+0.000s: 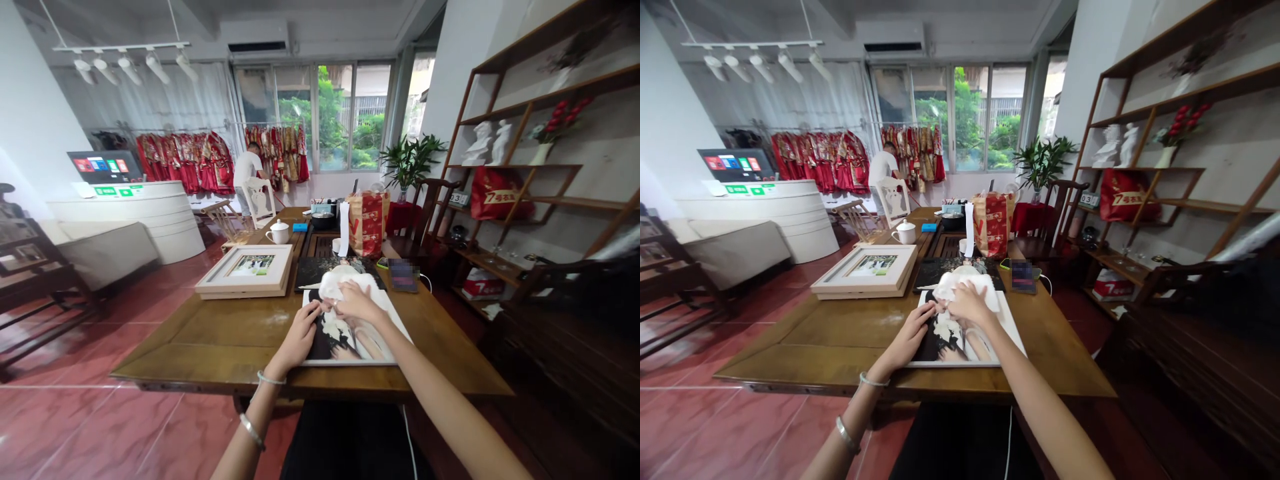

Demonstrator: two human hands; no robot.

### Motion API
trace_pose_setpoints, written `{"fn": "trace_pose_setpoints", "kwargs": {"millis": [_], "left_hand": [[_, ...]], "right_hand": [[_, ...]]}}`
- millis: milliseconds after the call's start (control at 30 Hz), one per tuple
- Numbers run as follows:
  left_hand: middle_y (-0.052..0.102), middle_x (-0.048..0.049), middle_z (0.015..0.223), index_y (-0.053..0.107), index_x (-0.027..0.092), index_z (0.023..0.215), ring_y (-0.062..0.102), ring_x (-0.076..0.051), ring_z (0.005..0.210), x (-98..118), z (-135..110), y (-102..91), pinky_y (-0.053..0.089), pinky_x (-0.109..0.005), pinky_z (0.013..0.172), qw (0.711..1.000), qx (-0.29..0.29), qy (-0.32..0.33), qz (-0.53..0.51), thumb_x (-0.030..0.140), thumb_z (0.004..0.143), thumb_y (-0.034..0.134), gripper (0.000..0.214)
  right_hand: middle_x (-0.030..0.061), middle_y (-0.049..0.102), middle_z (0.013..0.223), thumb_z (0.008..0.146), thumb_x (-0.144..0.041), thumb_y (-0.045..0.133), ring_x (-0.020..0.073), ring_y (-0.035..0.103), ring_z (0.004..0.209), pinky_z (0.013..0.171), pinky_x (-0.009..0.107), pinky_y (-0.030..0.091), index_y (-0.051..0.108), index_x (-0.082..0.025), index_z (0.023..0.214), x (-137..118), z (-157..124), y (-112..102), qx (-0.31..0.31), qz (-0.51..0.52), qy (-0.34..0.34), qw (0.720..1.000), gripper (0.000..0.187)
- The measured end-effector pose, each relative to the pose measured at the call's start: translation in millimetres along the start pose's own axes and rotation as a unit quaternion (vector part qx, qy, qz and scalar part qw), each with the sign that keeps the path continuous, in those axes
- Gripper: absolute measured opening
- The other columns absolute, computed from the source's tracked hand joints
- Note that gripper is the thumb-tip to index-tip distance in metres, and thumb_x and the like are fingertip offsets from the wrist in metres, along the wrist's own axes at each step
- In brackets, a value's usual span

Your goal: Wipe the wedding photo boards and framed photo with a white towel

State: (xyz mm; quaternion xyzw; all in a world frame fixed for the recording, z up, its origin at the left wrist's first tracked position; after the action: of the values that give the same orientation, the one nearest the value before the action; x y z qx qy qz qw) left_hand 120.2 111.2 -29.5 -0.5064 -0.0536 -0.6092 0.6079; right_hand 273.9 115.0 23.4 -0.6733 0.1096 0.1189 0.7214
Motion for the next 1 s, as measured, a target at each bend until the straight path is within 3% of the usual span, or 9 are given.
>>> {"fn": "trace_pose_setpoints", "kwargs": {"millis": [133, 233, 500, 600, 700, 800, 1000], "left_hand": [[0.044, -0.0091, 0.136, 0.053, 0.021, 0.125, 0.035, -0.023, 0.129, 0.4, 0.1, -0.4, 0.023, -0.048, 0.111, 1.000, -0.001, -0.013, 0.012, 0.010, 0.083, 0.039, 0.045], [0.045, -0.0098, 0.136, 0.053, 0.020, 0.125, 0.035, -0.023, 0.129, -0.2, -0.1, 0.0, 0.022, -0.048, 0.112, 1.000, -0.005, -0.017, 0.013, 0.010, 0.083, 0.039, 0.045], [0.042, -0.0081, 0.139, 0.050, 0.023, 0.128, 0.034, -0.022, 0.131, 0.1, 0.0, 0.6, 0.022, -0.047, 0.112, 1.000, 0.001, 0.003, -0.007, 0.013, 0.085, 0.039, 0.045], [0.042, -0.0098, 0.139, 0.050, 0.020, 0.128, 0.034, -0.023, 0.131, -0.1, -0.1, 1.0, 0.022, -0.047, 0.112, 1.000, 0.001, -0.007, -0.002, 0.012, 0.085, 0.038, 0.044], [0.043, -0.0096, 0.138, 0.051, 0.021, 0.127, 0.035, -0.023, 0.131, 0.2, -0.3, 0.3, 0.022, -0.047, 0.112, 1.000, 0.006, -0.006, -0.003, 0.012, 0.085, 0.039, 0.044], [0.044, -0.0080, 0.138, 0.051, 0.023, 0.127, 0.036, -0.022, 0.130, 1.2, -0.5, -0.3, 0.022, -0.047, 0.112, 1.000, 0.007, -0.002, -0.001, 0.013, 0.085, 0.040, 0.045], [0.044, -0.0083, 0.137, 0.053, 0.023, 0.125, 0.036, -0.022, 0.130, 4.4, 0.0, -1.3, 0.024, -0.045, 0.112, 1.000, 0.007, -0.018, -0.005, 0.017, 0.086, 0.040, 0.041]], "right_hand": [[0.0108, 0.040, 0.141, 0.084, -0.054, 0.040, 0.0319, 0.022, 0.133, 0.106, 0.055, 0.008, 0.056, -0.019, 0.122, -35.7, 20.1, 12.7, -0.008, 0.023, -0.034, 0.999, 0.054], [0.0087, 0.038, 0.143, 0.085, -0.051, 0.040, 0.0298, 0.020, 0.134, 0.107, 0.055, 0.005, 0.050, -0.020, 0.128, -37.9, 20.0, 16.6, -0.009, 0.030, -0.044, 0.999, 0.054], [0.0095, 0.035, 0.144, 0.089, -0.047, 0.033, 0.0294, 0.018, 0.135, 0.105, 0.059, -0.002, 0.041, -0.017, 0.135, 40.9, -10.3, -1.8, 0.024, 0.005, 0.029, 0.999, 0.055], [0.0092, 0.033, 0.145, 0.090, -0.044, 0.032, 0.0305, 0.016, 0.135, 0.104, 0.061, -0.003, 0.042, -0.018, 0.134, 51.0, -18.8, -6.4, 0.036, -0.009, 0.049, 0.998, 0.052], [0.0083, 0.030, 0.147, 0.086, -0.047, 0.040, 0.0337, 0.010, 0.136, 0.102, 0.064, -0.004, 0.044, -0.020, 0.133, 36.1, -28.5, -1.4, 0.035, -0.020, 0.037, 0.999, 0.054], [0.0063, 0.028, 0.148, 0.084, -0.051, 0.044, 0.0344, 0.008, 0.136, 0.101, 0.065, -0.005, 0.042, -0.028, 0.135, 7.4, -48.8, 9.5, 0.023, -0.033, -0.022, 0.999, 0.056], [0.0027, 0.024, 0.150, 0.077, -0.039, 0.056, 0.0315, 0.005, 0.138, 0.105, 0.059, -0.008, 0.037, -0.034, 0.137, -26.4, -121.0, 18.9, 0.015, -0.032, -0.108, 0.994, 0.063]]}}
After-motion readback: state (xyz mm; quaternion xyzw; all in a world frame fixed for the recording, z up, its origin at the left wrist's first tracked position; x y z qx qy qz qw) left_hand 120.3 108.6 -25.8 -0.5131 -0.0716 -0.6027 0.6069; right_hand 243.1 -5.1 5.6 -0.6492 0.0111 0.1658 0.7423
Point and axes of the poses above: each hand's wrist, its own z-axis towards the middle knuckle, its own y-axis out of the palm, x = y × z, the point moved 6 cm from there along z, towards the middle knuckle
